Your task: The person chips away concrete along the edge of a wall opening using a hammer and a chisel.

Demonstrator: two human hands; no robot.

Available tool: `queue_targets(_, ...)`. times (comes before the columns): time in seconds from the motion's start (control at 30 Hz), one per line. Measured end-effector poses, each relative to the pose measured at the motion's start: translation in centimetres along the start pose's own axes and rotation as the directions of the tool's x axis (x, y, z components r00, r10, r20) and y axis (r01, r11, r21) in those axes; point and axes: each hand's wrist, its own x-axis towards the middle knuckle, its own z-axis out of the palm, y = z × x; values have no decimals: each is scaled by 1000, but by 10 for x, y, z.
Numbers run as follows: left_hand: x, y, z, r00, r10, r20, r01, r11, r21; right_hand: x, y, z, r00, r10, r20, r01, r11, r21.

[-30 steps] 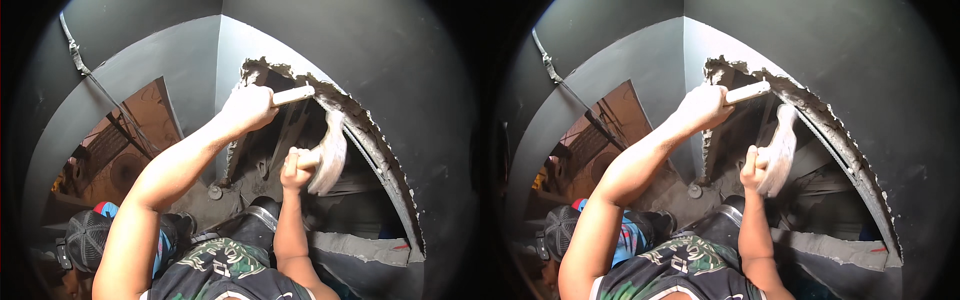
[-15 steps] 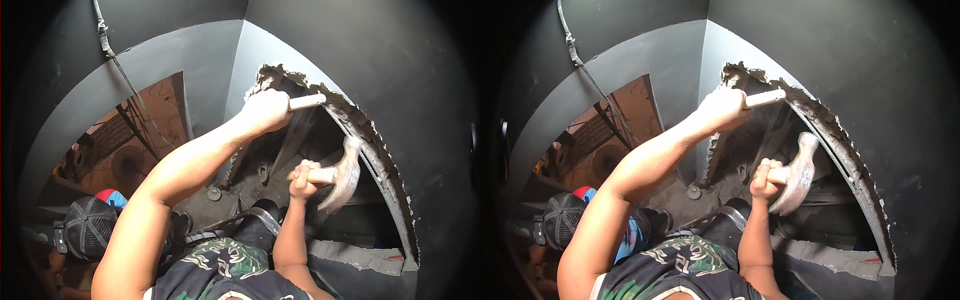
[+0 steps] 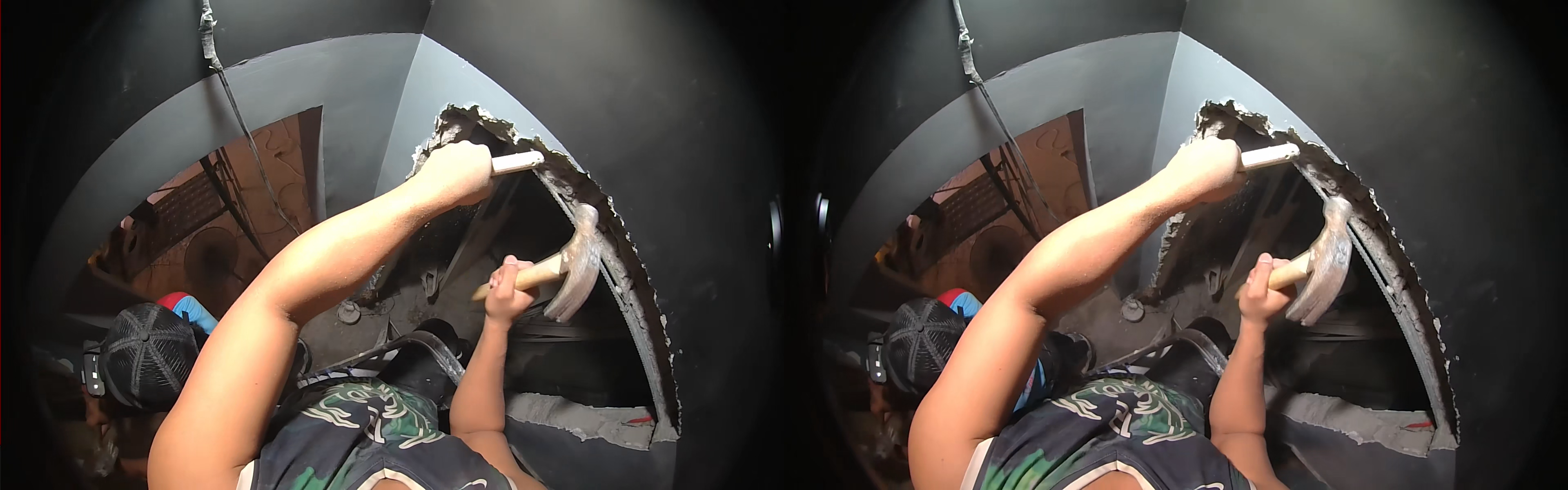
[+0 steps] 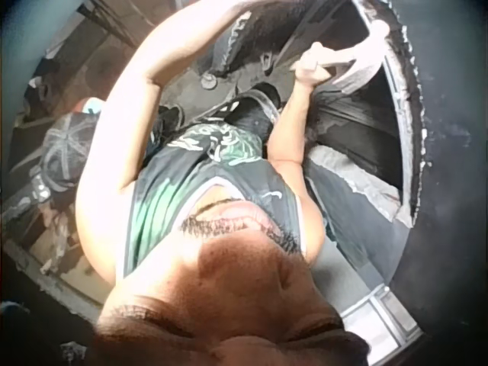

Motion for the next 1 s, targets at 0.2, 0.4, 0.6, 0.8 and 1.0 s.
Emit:
queue_targets(0.2,0,-2,1,999,-26,-29,25,999,-34,28,-76,35,819,-574,-15,556,787,268)
queue_targets(0.4,3,-22,13,997,-81,7,81,996,-23,5,13,30,866,497,59,-500,857,121)
queue_targets(0.6,-7,-40,51,995,-48,92,42,997,70,-3,-33,-1,999,-22,29,17,988,151)
queue_targets(0.8,-8,-49,60,976,106,-189,-109,994,-6,-5,-67,-8,947,-321,28,322,946,-43)
queue_targets(1.0,11,-46,41,980,137,-145,-129,990,61,-9,-72,0,948,-309,72,316,943,-108)
